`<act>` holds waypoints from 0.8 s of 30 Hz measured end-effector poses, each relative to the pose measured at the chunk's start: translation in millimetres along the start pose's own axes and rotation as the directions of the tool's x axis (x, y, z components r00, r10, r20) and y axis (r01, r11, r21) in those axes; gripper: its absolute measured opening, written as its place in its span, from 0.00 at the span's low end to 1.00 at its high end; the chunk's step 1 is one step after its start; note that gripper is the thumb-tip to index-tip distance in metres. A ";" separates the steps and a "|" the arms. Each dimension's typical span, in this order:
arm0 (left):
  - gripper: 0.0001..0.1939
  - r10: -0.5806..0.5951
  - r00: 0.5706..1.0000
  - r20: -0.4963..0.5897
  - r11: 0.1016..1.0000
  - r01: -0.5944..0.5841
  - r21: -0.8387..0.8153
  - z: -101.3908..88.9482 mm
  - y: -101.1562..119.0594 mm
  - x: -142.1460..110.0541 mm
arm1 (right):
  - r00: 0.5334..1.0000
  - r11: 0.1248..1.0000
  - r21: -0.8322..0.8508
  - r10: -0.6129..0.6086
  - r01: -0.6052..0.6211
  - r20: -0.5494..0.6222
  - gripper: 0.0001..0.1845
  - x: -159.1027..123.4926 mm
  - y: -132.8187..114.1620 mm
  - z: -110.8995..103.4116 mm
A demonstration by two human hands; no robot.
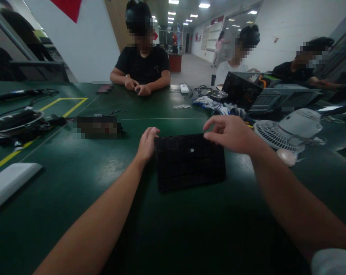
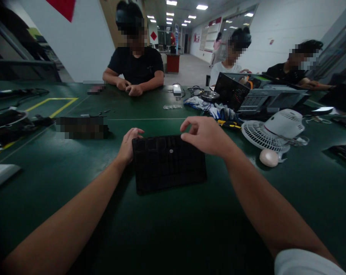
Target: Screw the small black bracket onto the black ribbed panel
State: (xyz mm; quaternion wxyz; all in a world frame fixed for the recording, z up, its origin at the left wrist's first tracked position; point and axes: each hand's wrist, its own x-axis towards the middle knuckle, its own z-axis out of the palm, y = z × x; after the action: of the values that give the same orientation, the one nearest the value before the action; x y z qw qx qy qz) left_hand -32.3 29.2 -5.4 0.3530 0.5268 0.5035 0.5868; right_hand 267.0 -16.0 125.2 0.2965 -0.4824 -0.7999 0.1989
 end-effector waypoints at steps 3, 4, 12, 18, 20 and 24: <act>0.21 -0.012 1.000 0.006 1.000 0.012 -0.003 -1.0 1.5 0.6 | 0.943 0.987 -0.115 0.069 -0.112 -0.326 0.11 12.9 37.5 -25.8; 0.21 -0.019 1.000 0.001 1.000 0.019 -0.002 -1.5 2.5 0.7 | 0.894 0.963 -0.173 0.117 -0.209 -0.432 0.12 16.3 55.6 -30.6; 0.18 -0.117 0.993 -0.012 0.993 0.117 0.013 -2.1 18.7 -0.8 | 0.818 0.767 -0.373 0.326 -0.522 -0.474 0.37 9.6 189.9 7.9; 0.15 -0.152 0.987 -0.045 0.986 0.155 0.054 -0.7 29.6 -3.3 | 0.806 0.754 -0.392 0.298 -0.527 -0.511 0.28 -1.7 195.1 14.3; 0.15 -0.167 0.985 -0.046 0.984 0.170 0.059 -0.7 31.2 -3.5 | 0.797 0.753 -0.394 0.278 -0.527 -0.536 0.30 -4.6 192.7 13.0; 0.14 -0.181 0.982 -0.057 0.982 0.183 0.047 -0.4 32.5 -3.6 | 0.805 0.750 -0.383 0.327 -0.540 -0.495 0.34 -5.9 195.5 19.3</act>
State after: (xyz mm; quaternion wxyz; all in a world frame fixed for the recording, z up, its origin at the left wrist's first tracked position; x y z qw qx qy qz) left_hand -28.2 17.8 24.9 0.3781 0.4721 0.5738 0.5521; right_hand 384.1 67.1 -8.9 0.2593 -0.7483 -0.6080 -0.0559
